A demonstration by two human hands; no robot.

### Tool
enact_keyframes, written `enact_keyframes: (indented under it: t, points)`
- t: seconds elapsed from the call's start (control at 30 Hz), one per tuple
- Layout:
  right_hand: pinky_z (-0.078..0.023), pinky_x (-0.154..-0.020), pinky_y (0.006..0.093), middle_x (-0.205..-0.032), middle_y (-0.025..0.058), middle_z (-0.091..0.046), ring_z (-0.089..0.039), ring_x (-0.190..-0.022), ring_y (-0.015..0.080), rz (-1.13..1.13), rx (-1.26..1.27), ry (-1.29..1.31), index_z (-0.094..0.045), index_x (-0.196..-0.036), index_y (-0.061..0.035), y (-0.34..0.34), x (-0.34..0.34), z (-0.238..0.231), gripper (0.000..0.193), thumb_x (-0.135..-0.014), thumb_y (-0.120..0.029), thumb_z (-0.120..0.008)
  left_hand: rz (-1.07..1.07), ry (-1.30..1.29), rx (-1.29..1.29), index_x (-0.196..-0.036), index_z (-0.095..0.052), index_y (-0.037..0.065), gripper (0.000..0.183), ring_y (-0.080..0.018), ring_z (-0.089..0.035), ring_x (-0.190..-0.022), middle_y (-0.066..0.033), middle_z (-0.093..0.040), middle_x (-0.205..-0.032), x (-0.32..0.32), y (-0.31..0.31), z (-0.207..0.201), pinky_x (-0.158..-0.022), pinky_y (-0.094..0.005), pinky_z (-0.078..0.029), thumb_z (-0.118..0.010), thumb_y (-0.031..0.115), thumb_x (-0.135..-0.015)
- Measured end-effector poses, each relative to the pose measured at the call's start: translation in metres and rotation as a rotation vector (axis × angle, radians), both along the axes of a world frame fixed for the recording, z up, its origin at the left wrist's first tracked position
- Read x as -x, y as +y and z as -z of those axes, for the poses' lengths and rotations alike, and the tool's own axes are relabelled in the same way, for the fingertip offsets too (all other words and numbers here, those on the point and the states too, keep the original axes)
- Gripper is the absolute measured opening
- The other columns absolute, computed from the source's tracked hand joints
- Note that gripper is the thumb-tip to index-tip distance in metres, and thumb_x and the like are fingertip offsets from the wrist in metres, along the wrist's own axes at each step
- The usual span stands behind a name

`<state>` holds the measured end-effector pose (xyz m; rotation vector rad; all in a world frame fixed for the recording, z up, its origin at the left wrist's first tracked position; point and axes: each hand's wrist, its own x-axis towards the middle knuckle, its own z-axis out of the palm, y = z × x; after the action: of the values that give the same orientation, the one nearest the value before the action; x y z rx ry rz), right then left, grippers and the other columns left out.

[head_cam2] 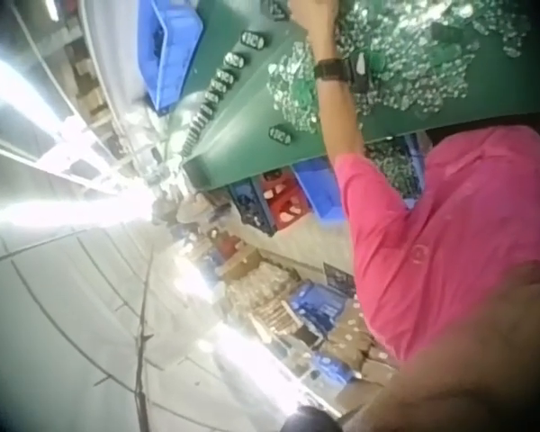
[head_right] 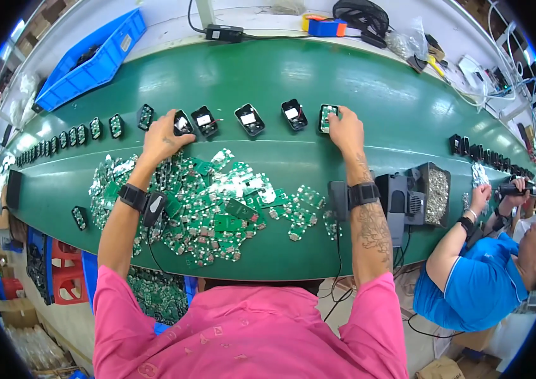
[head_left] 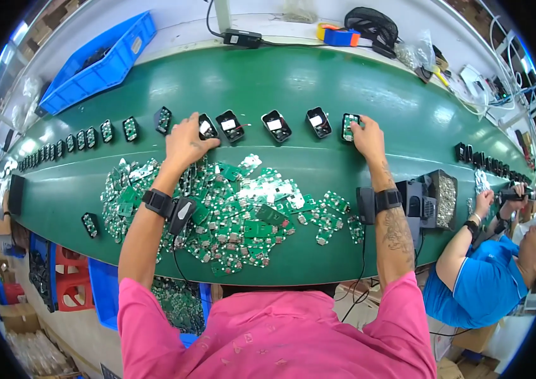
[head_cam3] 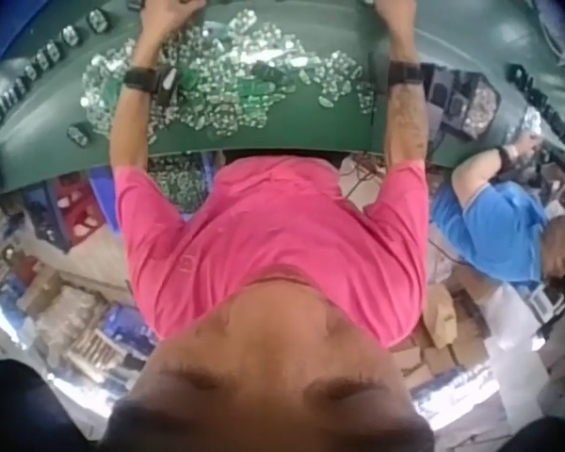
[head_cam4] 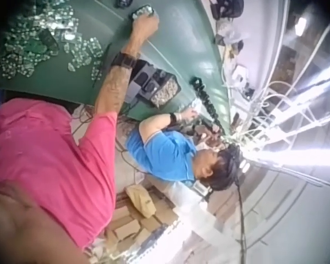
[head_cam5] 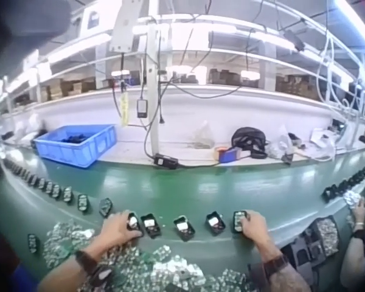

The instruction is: The person picks up a circuit board and a black housing, fits the board into the housing by hand, and places the assembled unit onto the conveyor belt. This process is repeated multiple times throughout the video.

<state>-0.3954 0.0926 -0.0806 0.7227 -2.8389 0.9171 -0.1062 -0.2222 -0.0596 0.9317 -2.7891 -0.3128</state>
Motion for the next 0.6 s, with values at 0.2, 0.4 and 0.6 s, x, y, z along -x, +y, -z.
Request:
enact_keyframes:
  t: [0.2, 0.4, 0.6]
  points:
    - [-0.050, -0.085, 0.0440, -0.103, 0.0202, -0.065, -0.063, -0.095, 0.0374, -0.168, 0.078, 0.433, -0.063, -0.113, 0.0047, 0.017, -0.085, -0.034, 0.036, -0.088, -0.021, -0.069, 0.000, 0.494, -0.457, -0.128, -0.054, -0.003, 0.069, -0.0250, -0.068, -0.098, -0.0139, -0.069, -0.109, -0.027, 0.000, -0.019, -0.085, -0.0349, -0.053, -0.083, 0.027, -0.073]
    - [-0.049, -0.078, 0.0399, -0.100, 0.0152, -0.059, -0.060, -0.090, 0.0328, -0.649, 0.152, -0.138, -0.065, -0.105, -0.0021, 0.018, -0.222, -0.048, 0.028, -0.081, -0.014, -0.076, 0.182, 0.919, -1.257, -0.130, -0.050, -0.002, 0.074, -0.0194, -0.066, -0.093, -0.0136, -0.061, -0.119, -0.073, 0.091, -0.043, -0.083, -0.0325, -0.056, -0.084, 0.031, -0.072]
    - [-0.048, -0.067, 0.0347, -0.090, 0.0113, -0.060, -0.061, -0.074, 0.0232, -0.677, 0.166, -0.119, -0.063, -0.103, -0.0012, 0.007, -0.232, -0.032, 0.025, -0.081, -0.008, -0.074, 0.181, 0.760, -1.380, -0.136, -0.052, -0.003, 0.099, -0.0168, -0.067, -0.083, -0.0123, -0.064, -0.106, -0.110, 0.178, -0.034, -0.073, -0.0288, -0.056, -0.078, 0.066, -0.070]
